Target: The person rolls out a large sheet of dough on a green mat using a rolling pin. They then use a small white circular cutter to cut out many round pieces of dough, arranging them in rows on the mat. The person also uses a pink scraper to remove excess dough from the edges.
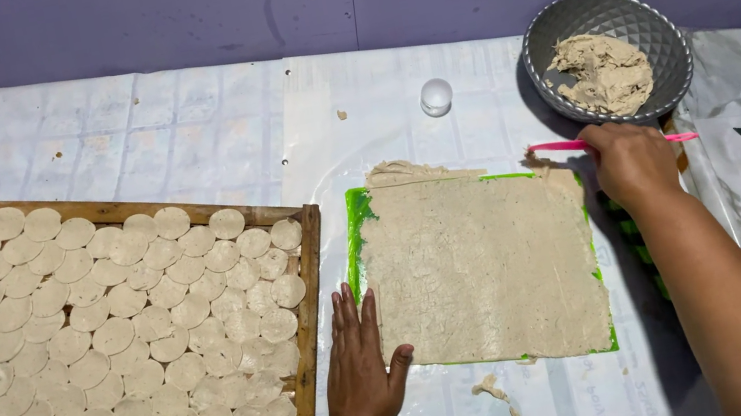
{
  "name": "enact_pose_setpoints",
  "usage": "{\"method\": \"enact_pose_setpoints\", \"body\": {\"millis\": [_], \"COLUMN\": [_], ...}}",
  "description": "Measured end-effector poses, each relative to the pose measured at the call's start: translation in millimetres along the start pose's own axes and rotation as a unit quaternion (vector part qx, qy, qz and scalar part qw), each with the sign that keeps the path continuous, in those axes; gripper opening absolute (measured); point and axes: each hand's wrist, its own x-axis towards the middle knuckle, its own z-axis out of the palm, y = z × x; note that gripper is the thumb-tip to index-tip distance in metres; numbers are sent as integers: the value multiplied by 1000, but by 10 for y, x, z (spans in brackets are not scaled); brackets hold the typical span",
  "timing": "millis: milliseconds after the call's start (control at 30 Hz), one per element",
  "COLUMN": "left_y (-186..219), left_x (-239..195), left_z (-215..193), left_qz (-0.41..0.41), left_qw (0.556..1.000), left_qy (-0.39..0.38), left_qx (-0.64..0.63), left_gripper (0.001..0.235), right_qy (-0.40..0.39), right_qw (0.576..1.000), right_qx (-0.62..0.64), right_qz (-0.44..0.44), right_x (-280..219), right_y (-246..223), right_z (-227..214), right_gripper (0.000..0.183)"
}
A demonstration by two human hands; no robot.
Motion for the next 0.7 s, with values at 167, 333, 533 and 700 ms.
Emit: {"method": "enact_pose_setpoints", "body": {"millis": [167, 333, 533, 700], "left_y": [10, 19, 19, 26], "left_x": [4, 7, 5, 2], "left_z": [4, 0, 0, 1], "left_qz": [-5, -16, -6, -4], "left_qw": [1000, 1000, 1000, 1000], "left_qy": [-4, -17, 1, 10], "left_qx": [4, 6, 6, -2], "left_gripper": [89, 88, 88, 88], "right_qy": [-7, -92, -187, -194], "right_qw": [992, 994, 982, 981], "right_qx": [123, 56, 10, 22], "right_qz": [30, -6, -15, -3], "right_x": [104, 178, 255, 267], "right_y": [-13, -64, -86, -128], "right_z": [-188, -225, -109, 3], "right_gripper": [23, 27, 35, 34]}}
